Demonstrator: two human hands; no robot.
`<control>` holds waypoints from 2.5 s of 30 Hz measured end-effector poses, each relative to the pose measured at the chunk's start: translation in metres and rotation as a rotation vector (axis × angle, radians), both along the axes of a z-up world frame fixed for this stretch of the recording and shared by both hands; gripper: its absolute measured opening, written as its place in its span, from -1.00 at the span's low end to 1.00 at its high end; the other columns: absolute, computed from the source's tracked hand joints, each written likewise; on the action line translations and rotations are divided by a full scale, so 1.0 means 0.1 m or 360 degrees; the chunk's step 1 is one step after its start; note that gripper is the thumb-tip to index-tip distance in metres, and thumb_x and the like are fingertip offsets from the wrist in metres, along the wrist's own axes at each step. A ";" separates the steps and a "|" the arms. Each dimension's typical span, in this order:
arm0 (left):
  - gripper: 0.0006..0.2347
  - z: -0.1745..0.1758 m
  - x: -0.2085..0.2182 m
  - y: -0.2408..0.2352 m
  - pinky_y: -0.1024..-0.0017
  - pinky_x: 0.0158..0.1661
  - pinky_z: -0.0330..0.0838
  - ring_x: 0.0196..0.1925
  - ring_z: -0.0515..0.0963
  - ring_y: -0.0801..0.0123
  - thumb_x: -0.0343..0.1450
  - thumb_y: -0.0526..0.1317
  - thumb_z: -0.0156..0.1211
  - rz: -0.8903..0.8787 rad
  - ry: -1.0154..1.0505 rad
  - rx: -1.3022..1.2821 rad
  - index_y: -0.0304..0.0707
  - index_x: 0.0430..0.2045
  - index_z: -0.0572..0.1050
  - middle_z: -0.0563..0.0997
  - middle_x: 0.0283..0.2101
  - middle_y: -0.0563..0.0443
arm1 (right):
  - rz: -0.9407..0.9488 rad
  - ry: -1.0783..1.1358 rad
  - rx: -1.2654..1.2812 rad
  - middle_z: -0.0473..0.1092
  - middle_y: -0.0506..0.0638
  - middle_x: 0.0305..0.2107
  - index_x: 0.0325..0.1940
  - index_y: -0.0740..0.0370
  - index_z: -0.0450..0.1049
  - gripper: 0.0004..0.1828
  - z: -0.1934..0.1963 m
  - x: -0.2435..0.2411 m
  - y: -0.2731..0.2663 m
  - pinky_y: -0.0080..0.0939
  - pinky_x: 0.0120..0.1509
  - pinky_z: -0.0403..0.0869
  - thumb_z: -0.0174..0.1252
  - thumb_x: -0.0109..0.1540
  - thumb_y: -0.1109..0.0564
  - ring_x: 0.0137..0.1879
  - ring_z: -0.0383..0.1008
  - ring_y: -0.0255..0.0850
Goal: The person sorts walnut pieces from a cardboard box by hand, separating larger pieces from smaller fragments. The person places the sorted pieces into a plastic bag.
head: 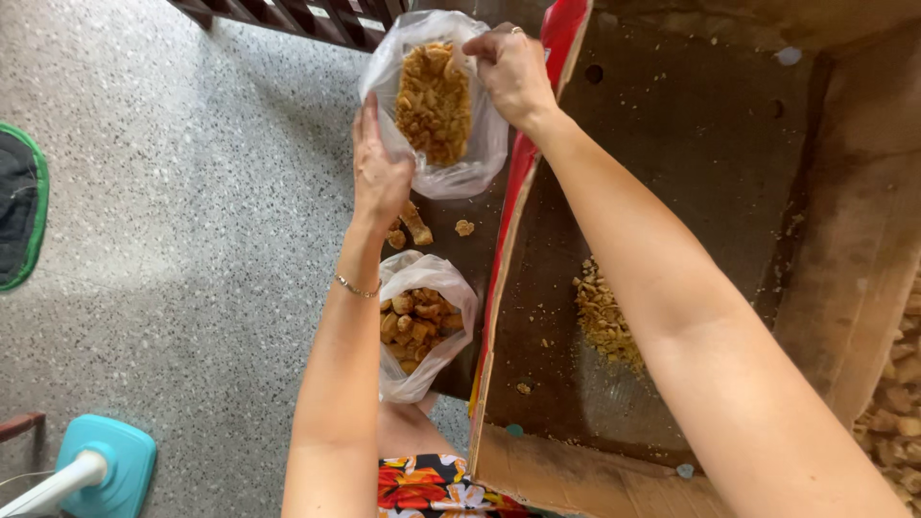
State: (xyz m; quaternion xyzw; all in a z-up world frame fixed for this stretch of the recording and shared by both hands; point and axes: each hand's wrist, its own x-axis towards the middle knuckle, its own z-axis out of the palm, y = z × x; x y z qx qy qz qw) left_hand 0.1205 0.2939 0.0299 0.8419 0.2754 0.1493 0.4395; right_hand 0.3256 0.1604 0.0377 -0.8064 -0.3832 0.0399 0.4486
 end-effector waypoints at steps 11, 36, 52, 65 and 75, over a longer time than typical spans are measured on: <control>-0.36 2.12 -0.27 -0.68 0.32 0.57 0.06 0.59 0.20 0.20 0.38 -0.60 0.08 -0.0644 -0.0383 -0.0113 -0.30 0.44 0.20 0.27 0.49 -0.16 | 0.0062 0.1158 0.0241 0.55 0.21 -0.08 0.21 0.36 0.56 -0.51 1.79 -0.28 -1.85 -0.34 -0.13 0.54 0.04 0.20 0.40 -0.22 0.52 -0.23; -0.77 -0.55 -0.30 -2.86 0.15 0.32 0.41 0.28 0.50 0.11 0.57 -0.38 -0.08 0.0232 -0.0271 -0.0047 -0.26 0.10 0.40 0.51 0.16 -0.17 | -0.0680 0.0168 -0.0761 0.08 0.08 0.49 0.47 0.00 0.25 -0.10 -0.90 -1.81 -3.90 0.32 0.68 -0.25 -0.45 0.33 -0.59 0.64 -0.12 0.11; -0.61 -0.79 -0.80 -3.05 0.04 0.47 0.02 0.47 0.26 0.11 0.49 -0.37 -0.03 -0.0297 0.0140 0.0817 -0.14 0.26 0.31 0.41 0.31 -0.04 | -0.0059 -0.0520 -0.0752 0.30 0.14 0.19 0.24 -0.05 0.47 -0.27 -0.57 -2.11 -3.52 0.30 0.32 0.26 0.49 0.03 -0.19 0.31 0.26 0.13; -0.60 -0.87 -0.78 -3.06 0.03 0.49 -0.03 0.46 0.23 0.10 0.50 -0.39 -0.04 -0.0306 0.0173 0.0839 -0.10 0.28 0.29 0.39 0.30 -0.05 | -0.0448 -0.0184 0.0015 0.39 0.10 -0.12 0.05 0.12 0.45 -0.75 0.01 -1.34 -3.11 -0.10 -0.09 0.63 0.24 0.29 0.14 -0.07 0.48 -0.11; -0.64 -0.77 -0.80 -3.05 0.01 0.47 0.02 0.45 0.26 0.09 0.54 -0.35 -0.04 -0.0320 0.0185 0.0812 -0.10 0.28 0.31 0.42 0.28 -0.07 | -0.0327 0.0529 -0.0307 0.34 0.15 0.27 0.26 0.07 0.52 -0.55 0.19 -0.44 -2.69 0.03 0.27 0.42 0.03 0.47 -0.23 0.23 0.45 0.01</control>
